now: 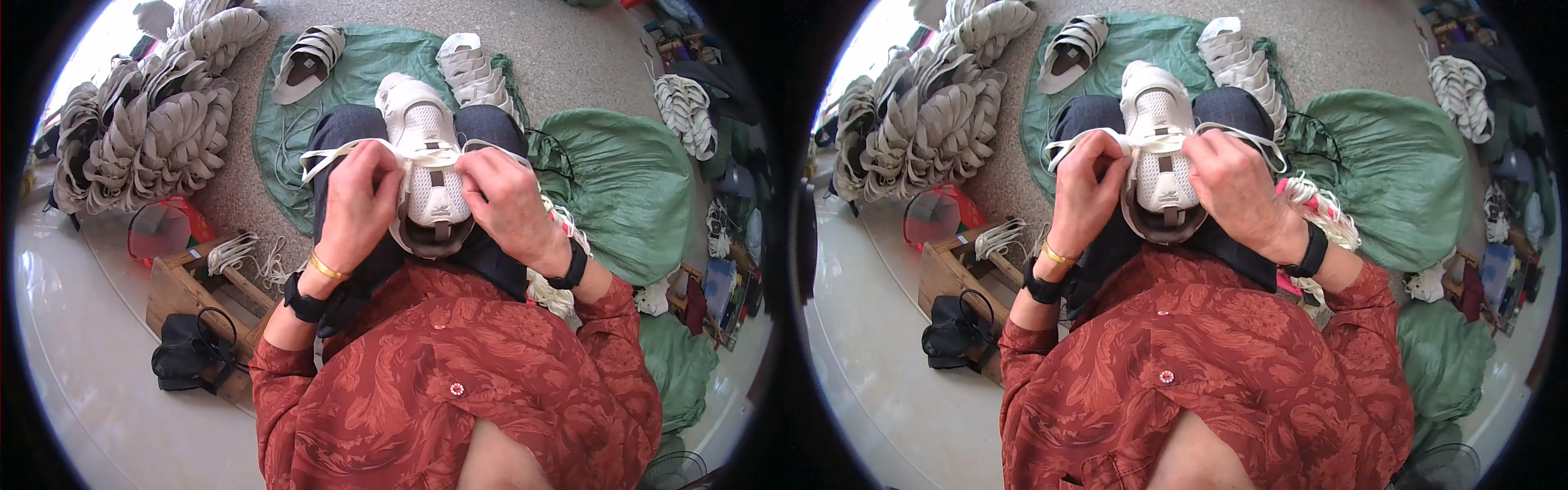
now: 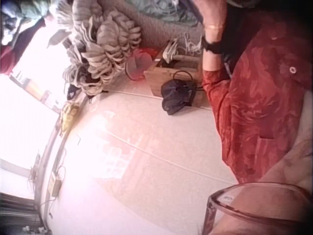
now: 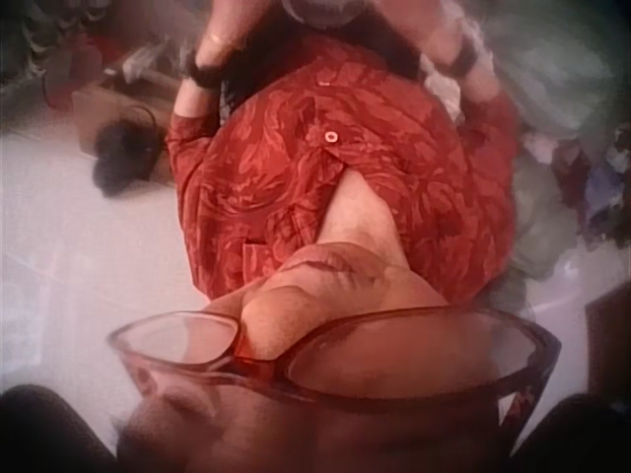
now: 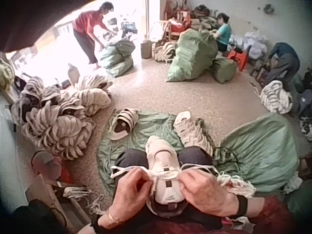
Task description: Threading laces into a white sneaker while holding it in the lap.
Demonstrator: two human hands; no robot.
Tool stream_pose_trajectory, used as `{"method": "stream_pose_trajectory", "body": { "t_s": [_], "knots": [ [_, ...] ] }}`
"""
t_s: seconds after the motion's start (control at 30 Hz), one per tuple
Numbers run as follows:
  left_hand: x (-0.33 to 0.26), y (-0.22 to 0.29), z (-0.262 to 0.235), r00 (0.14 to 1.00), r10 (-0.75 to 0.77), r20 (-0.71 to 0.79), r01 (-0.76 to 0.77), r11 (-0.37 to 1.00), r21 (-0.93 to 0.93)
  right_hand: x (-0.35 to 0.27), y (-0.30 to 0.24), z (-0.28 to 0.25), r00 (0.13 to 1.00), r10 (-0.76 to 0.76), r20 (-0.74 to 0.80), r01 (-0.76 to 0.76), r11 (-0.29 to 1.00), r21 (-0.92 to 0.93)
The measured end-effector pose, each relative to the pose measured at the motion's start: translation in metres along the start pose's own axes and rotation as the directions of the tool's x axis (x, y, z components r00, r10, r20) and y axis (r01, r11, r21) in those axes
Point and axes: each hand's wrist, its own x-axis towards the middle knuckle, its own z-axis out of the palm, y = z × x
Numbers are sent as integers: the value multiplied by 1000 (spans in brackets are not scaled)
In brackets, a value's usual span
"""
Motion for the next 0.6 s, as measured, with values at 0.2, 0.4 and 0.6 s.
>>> {"method": "stream_pose_trajectory", "body": {
  "t_s": [0.2, 0.4, 0.6],
  "knots": [
    [0, 5, 0, 994, -110, -4, 110, 994, 15, 7, -7, -6, 972, -60, 228, 126, 949, -288],
    [1, 8, 3, 994, -105, -35, 106, 994, 21, 9, -6, -4, 966, -56, 252, 140, 933, -331],
    [0, 9, 4, 993, -102, -52, 103, 994, 27, 12, -6, 2, 964, -48, 261, 152, 906, -394]
  ]
}}
